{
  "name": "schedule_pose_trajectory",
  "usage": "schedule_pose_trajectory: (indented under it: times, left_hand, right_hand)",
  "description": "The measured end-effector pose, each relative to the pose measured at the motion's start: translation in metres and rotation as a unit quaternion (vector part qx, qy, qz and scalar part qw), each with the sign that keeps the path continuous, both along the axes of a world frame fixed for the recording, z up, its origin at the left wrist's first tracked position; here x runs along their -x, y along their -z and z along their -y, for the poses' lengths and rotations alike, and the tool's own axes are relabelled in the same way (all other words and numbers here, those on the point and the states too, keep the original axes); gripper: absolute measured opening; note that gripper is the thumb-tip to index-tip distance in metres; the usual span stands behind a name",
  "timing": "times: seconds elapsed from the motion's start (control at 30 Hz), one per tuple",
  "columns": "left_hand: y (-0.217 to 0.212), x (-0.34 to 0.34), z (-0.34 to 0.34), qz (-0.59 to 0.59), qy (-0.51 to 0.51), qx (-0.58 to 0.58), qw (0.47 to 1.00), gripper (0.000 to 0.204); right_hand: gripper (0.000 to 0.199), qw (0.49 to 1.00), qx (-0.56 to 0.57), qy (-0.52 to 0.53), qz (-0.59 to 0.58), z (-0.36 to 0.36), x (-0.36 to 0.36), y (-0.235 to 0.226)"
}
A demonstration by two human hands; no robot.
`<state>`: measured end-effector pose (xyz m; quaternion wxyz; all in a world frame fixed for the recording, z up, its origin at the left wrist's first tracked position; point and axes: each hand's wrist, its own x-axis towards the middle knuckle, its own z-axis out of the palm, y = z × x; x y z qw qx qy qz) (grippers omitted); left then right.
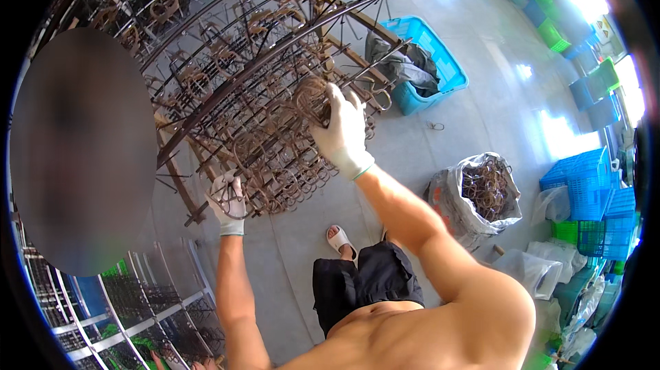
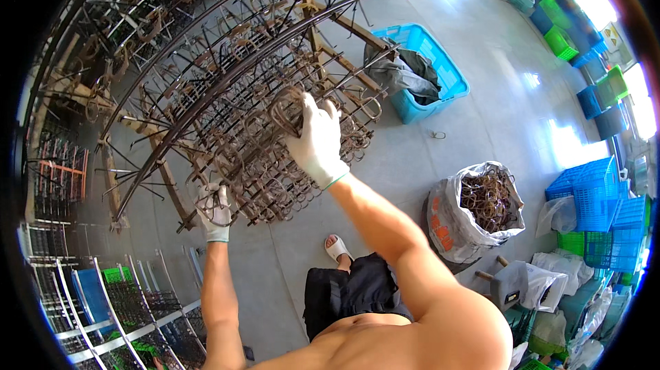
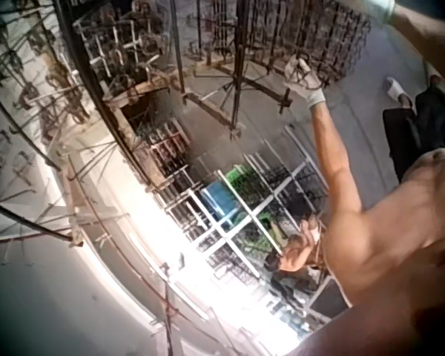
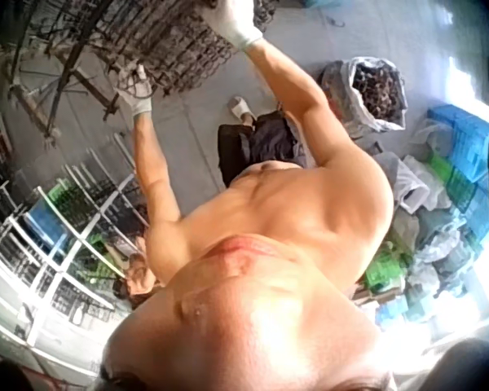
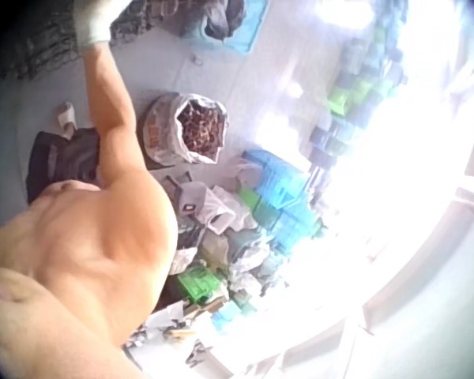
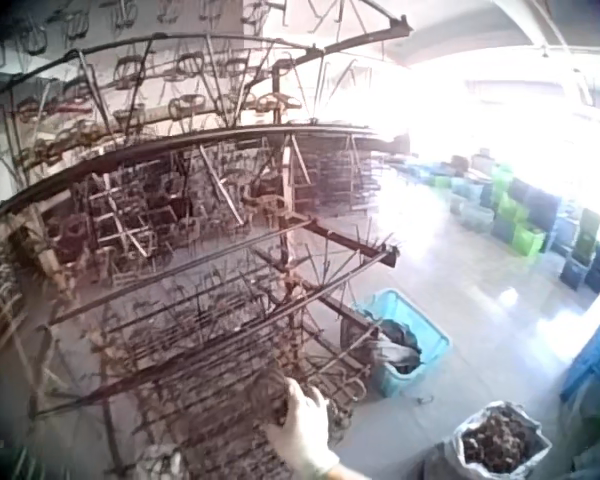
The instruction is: The person assembles a metal rack by attaching metal hooks to horizontal bars. They repeatedly pick hooks from a sack and place them onto the rack, working from standing and squatting positions.
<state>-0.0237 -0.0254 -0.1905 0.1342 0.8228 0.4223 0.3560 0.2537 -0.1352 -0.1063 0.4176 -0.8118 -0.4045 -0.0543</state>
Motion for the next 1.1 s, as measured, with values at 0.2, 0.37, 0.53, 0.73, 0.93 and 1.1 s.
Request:
schedule_pose_trajectory:
  times: [0.2, 0.37, 0.53, 0.73, 0.93, 1.1]
  left_hand:
    - [0.001, 0.0, 0.007, 0.051, -0.012, 0.048, 0.997, 0.009]
    - [0.007, -0.002, -0.004, 0.063, 0.035, 0.07, 0.995, 0.012]
    - [0.02, -0.001, -0.004, -0.007, -0.018, 0.014, 1.0, 0.013]
    - [0.031, 0.004, -0.007, 0.058, 0.004, 0.061, 0.996, 0.015]
    - [0.043, 0.009, -0.015, 0.066, -0.013, 0.015, 0.998, 0.012]
    - [0.024, -0.005, -0.01, 0.076, 0.011, 0.04, 0.996, 0.009]
  right_hand:
    - [0.039, 0.978, -0.159, 0.137, 0.019, 0.019, -0.018, -0.019]
    - [0.072, 0.997, -0.028, -0.07, 0.006, -0.006, 0.073, 0.007]
    - [0.062, 0.988, -0.059, -0.051, -0.136, 0.006, 0.039, -0.012]
    - [0.075, 0.99, 0.001, -0.127, -0.062, 0.018, 0.125, -0.015]
    - [0.073, 0.985, 0.0, -0.145, -0.098, -0.011, 0.154, 0.0]
    - [0.067, 0.982, -0.014, -0.134, -0.129, -0.011, 0.123, 0.0]
